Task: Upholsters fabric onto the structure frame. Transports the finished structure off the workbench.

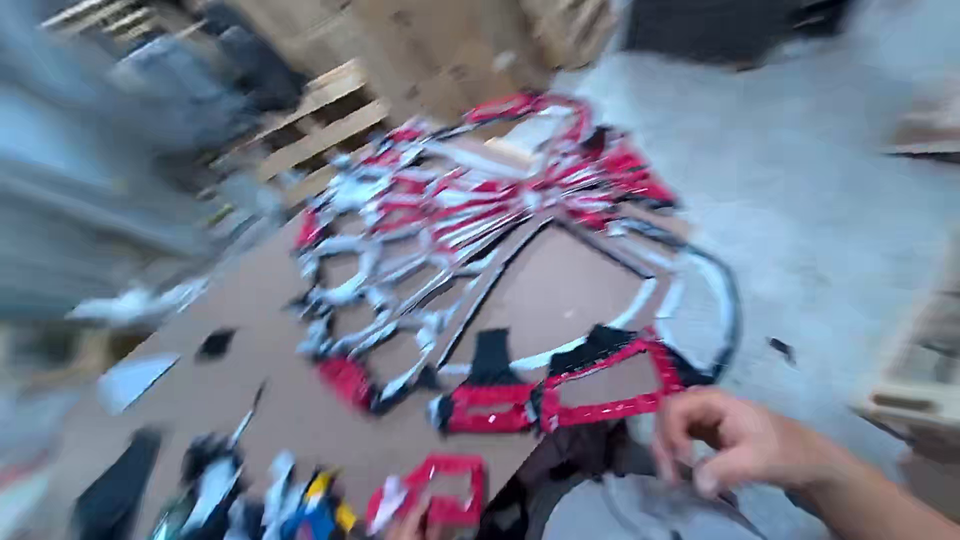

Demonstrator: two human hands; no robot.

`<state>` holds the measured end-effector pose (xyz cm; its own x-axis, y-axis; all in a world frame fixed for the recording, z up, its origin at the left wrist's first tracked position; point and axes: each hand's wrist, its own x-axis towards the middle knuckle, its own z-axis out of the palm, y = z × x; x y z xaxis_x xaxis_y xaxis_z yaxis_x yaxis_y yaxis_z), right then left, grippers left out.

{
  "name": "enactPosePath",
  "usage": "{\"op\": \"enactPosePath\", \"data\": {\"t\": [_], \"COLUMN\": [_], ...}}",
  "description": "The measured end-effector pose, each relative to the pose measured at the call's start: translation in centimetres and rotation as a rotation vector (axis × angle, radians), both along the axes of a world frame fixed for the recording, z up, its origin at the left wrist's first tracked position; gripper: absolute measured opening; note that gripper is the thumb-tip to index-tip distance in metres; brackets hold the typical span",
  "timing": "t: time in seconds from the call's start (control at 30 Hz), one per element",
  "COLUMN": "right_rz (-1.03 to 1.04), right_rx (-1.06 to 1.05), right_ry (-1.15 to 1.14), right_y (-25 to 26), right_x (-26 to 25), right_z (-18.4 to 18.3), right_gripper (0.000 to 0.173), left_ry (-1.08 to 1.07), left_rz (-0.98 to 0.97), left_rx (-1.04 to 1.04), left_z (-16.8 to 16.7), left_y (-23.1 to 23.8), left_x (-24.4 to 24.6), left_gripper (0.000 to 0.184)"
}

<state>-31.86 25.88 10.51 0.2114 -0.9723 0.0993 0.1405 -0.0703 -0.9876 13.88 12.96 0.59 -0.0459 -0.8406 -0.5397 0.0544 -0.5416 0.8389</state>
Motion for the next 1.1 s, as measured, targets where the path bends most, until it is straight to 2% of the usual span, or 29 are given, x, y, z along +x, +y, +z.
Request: {"op": "enactPosePath", "data": {"t": [0.03,0.1,0.13,0.17,0.3,0.43,0.53,0.57,0.67,0.77,0.9,1.0,1.1], "right_rz": [-0.111,-0.33,-0.361,-0.372,-0.317,-0.205,-0.152,-0.124,-0.126,-0.047,0.265,0.412,0.434], "right_rx": [0.073,0.082,0.03,0.002,0.027,0.136,0.228,0.275,0.317,0.395,0.575,0.681,0.741], "right_ry": [0.023,0.559,0.777,0.858,0.842,0.871,0.972,1.007,1.049,0.996,0.788,0.646,0.567], "right_y": [-0.8,-2.7,-3.4,-4.1,-7.9,-12.5,-16.5,-18.1,-23.1,-27.6,-32.0,-33.9,-34.3], "right_x": [0.0,0.3,0.8,1.5,5.5,10.5,14.6,15.8,18.7,19.9,19.6,19.2,19.4], "right_z": [-1.8,-6.0,-7.4,-7.9,-6.8,-7.3,-9.6,-10.5,-14.3,-17.1,-18.8,-19.9,-20.4], "right_gripper": [0.018,0.023,0.026,0.027,0.027,0.031,0.049,0.051,0.035,0.033,0.037,0.031,0.025], "left_ry": [-0.022,-0.041,-0.051,-0.06,-0.035,0.032,-0.004,0.001,0.011,-0.034,-0.055,-0.015,-0.034], "left_rz": [0.085,0.218,0.247,0.262,0.326,0.47,0.438,0.409,0.296,0.199,0.174,0.196,0.223], "left_rx": [-0.003,0.009,0.026,0.029,-0.019,-0.063,0.035,0.062,0.124,0.191,0.263,0.276,0.259], "left_z": [-0.9,-3.4,-4.4,-5.4,-7.4,-7.9,-8.4,-8.8,-9.5,-9.0,-8.7,-9.3,-9.2], "left_y": [-1.2,-3.5,-4.6,-5.8,-10.5,-14.1,-16.1,-16.6,-17.3,-17.0,-16.9,-17.3,-17.3], "left_x": [-0.6,-1.3,-1.5,-1.5,0.2,4.0,5.7,5.8,4.6,2.2,0.1,0.5,1.2], "left_gripper": [0.02,0.026,0.027,0.028,0.026,0.022,0.033,0.036,0.034,0.036,0.034,0.031,0.025]}}
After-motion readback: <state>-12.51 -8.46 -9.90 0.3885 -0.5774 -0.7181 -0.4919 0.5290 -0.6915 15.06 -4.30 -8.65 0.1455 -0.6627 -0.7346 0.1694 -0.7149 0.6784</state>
